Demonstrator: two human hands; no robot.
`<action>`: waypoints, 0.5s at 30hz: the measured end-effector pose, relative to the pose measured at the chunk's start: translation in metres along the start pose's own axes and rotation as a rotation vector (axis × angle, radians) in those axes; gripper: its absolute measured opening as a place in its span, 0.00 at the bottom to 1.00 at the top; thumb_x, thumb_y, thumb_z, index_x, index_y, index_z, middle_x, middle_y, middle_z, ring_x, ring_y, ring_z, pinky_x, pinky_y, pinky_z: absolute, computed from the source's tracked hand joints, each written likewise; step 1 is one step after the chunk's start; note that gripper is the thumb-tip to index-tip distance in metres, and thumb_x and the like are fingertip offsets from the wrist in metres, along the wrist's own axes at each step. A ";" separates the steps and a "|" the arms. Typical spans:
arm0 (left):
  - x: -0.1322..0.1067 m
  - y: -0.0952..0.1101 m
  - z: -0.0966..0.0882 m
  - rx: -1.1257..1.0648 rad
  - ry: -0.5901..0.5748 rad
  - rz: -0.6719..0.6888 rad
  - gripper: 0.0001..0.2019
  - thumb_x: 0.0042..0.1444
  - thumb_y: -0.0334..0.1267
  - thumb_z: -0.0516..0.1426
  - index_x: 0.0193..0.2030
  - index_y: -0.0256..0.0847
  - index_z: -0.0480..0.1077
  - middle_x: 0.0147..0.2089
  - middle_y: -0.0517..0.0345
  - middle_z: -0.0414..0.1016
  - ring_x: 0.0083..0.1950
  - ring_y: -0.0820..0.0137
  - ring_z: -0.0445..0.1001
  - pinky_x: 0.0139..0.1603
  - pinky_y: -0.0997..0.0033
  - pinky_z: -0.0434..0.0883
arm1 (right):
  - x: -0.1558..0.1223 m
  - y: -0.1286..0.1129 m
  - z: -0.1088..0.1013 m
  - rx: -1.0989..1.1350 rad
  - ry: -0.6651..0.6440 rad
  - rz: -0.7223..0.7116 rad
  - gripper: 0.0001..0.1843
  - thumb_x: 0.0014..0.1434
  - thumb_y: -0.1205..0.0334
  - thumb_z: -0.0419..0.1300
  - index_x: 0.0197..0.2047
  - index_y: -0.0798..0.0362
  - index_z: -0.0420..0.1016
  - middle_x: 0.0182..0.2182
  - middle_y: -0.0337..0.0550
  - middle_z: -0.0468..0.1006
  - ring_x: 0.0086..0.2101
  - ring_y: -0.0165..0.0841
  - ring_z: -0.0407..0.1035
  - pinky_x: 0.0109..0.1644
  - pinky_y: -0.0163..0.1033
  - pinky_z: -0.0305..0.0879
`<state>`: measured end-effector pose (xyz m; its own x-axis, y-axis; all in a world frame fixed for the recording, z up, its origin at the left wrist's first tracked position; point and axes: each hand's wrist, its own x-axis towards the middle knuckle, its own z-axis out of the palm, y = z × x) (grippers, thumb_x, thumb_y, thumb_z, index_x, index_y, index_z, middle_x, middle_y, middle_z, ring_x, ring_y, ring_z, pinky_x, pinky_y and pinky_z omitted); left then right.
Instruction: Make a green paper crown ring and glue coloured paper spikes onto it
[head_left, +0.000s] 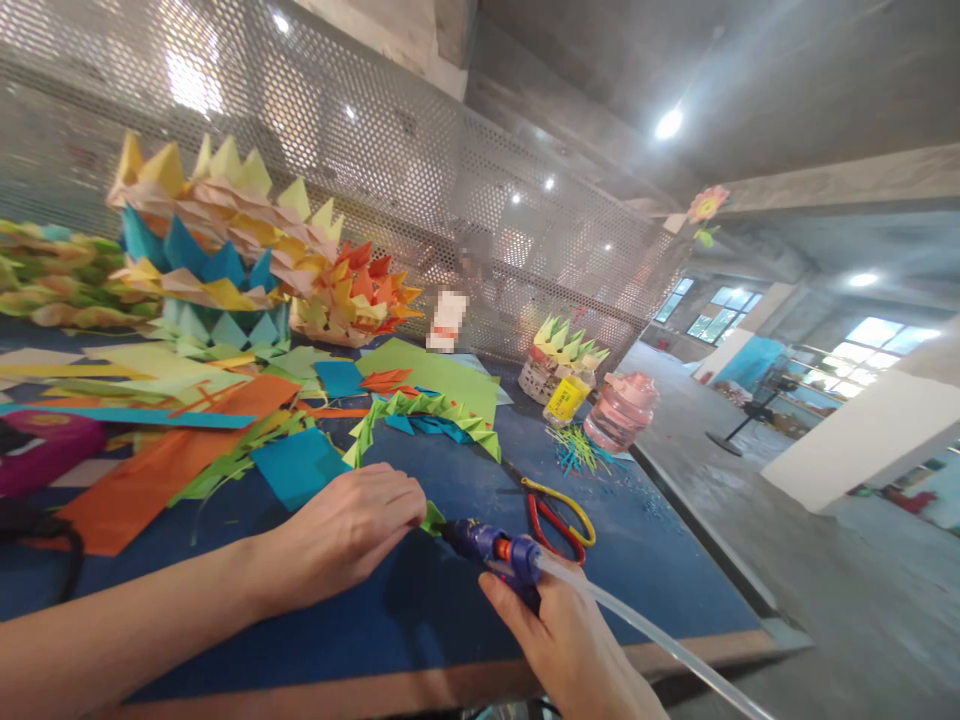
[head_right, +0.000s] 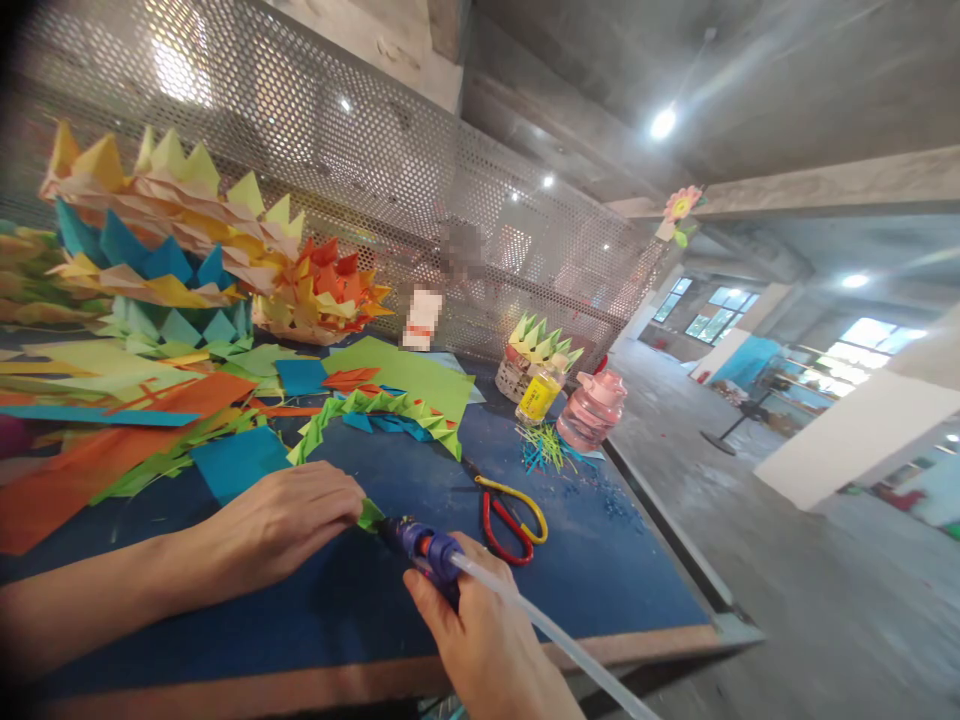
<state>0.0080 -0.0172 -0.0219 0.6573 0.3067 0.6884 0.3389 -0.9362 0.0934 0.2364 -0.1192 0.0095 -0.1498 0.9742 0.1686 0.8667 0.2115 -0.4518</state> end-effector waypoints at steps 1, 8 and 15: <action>0.000 0.000 0.000 -0.011 -0.021 -0.007 0.11 0.62 0.26 0.47 0.34 0.40 0.66 0.31 0.57 0.72 0.34 0.69 0.71 0.37 0.70 0.67 | 0.000 -0.001 0.001 -0.002 0.000 -0.002 0.13 0.64 0.53 0.53 0.38 0.52 0.73 0.34 0.42 0.77 0.37 0.36 0.71 0.42 0.38 0.65; 0.001 0.002 -0.003 -0.046 -0.047 -0.034 0.11 0.62 0.26 0.47 0.34 0.40 0.66 0.31 0.56 0.72 0.35 0.69 0.72 0.38 0.70 0.67 | 0.001 -0.003 0.004 0.008 0.011 -0.006 0.14 0.64 0.52 0.52 0.40 0.51 0.73 0.36 0.42 0.77 0.37 0.36 0.71 0.42 0.38 0.65; 0.000 0.001 -0.001 -0.051 -0.055 -0.032 0.10 0.62 0.26 0.47 0.34 0.40 0.66 0.31 0.56 0.72 0.35 0.68 0.71 0.38 0.69 0.67 | 0.003 -0.004 0.001 -0.024 -0.002 0.020 0.19 0.65 0.51 0.50 0.46 0.55 0.74 0.38 0.48 0.79 0.37 0.39 0.73 0.41 0.42 0.69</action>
<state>0.0078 -0.0184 -0.0212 0.6830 0.3443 0.6442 0.3266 -0.9328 0.1524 0.2322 -0.1175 0.0106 -0.1336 0.9783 0.1582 0.8805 0.1904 -0.4342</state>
